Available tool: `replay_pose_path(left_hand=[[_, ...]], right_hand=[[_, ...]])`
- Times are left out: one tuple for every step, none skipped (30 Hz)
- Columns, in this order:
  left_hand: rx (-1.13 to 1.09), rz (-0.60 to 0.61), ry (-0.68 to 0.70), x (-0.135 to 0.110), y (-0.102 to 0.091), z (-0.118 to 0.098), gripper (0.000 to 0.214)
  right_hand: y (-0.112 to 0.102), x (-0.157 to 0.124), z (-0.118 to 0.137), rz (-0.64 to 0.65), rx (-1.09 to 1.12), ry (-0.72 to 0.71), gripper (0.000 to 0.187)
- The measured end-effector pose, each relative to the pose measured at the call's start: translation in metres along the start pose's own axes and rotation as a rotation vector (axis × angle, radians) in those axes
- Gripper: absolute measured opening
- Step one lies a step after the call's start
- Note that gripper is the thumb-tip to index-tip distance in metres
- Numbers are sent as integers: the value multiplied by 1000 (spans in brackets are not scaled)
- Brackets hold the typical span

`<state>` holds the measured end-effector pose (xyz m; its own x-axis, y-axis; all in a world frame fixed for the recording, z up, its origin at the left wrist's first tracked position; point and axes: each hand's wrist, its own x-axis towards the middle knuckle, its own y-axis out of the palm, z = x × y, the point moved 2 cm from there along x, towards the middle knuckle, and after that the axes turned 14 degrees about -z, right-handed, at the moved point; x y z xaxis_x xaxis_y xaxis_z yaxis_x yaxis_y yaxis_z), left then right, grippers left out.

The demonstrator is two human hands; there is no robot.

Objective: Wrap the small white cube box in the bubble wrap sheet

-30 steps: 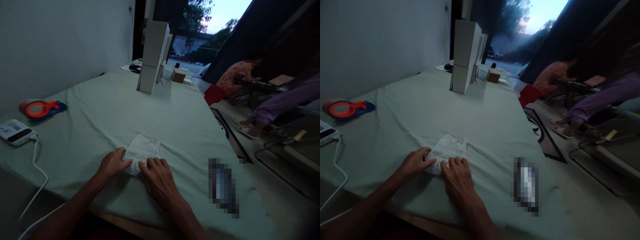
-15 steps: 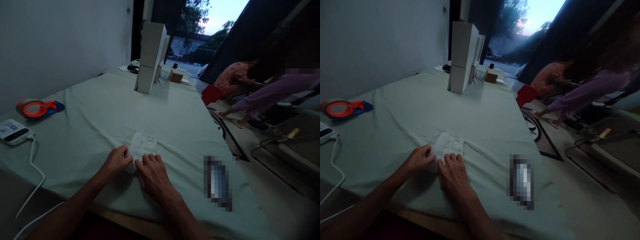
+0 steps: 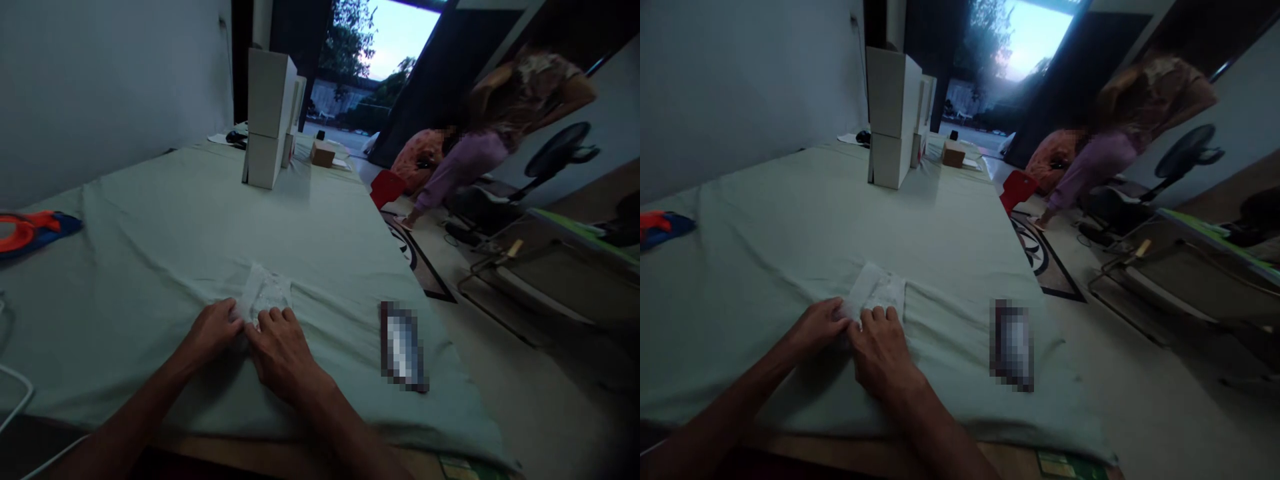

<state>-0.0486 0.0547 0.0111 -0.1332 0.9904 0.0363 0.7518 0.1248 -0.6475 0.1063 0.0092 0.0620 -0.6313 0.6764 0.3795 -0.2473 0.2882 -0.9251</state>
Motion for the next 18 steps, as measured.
replay_pose_path(left_hand=[[-46,9,-21,0,0,-1,13],[-100,26,-43,-1,0,-3,10],[-159,45,-71,-1,1,-4,9],[-220,63,-101,-2,1,-6,12],[-277,84,-132,-3,1,-8,16],[-331,101,-161,-5,1,-9,19],[-379,117,-187,-6,1,-11,21],[-421,132,-210,-7,0,-13,22],[-457,146,-230,-7,-1,-15,23],[-487,162,-246,-8,-2,-17,23],[-510,181,-260,-9,-4,-20,24],[-533,204,-278,-10,-5,-22,25],[-559,230,-301,-11,-7,-24,27],[-585,257,-323,-12,-8,-26,29],[-604,278,-334,-14,-8,-27,30],[-606,287,-322,-15,-8,-29,31],[-582,281,-273,-17,-8,-31,31],[-522,259,-181,-19,-7,-32,30]], right_hand=[[0,0,0,2,2,4,14],[0,0,0,4,2,7,15],[1,0,-1,5,1,8,15],[0,-1,-1,6,2,9,15],[0,-1,-2,6,6,9,16],[-1,-1,-2,6,15,10,19],[-3,-2,-3,6,29,15,22],[-4,-3,-3,6,47,23,24],[-6,-4,-4,6,64,35,24],[-7,-6,-5,8,80,44,22],[-8,-7,-5,10,92,50,18],[-9,-9,-5,11,103,53,15],[-10,-11,-5,10,111,53,12],[-10,-12,-5,7,120,53,11],[-9,-14,-5,0,129,56,12],[-9,-15,-5,-11,142,63,14],[-8,-17,-6,-25,161,76,16],[-7,-20,-6,-42,189,91,18]])
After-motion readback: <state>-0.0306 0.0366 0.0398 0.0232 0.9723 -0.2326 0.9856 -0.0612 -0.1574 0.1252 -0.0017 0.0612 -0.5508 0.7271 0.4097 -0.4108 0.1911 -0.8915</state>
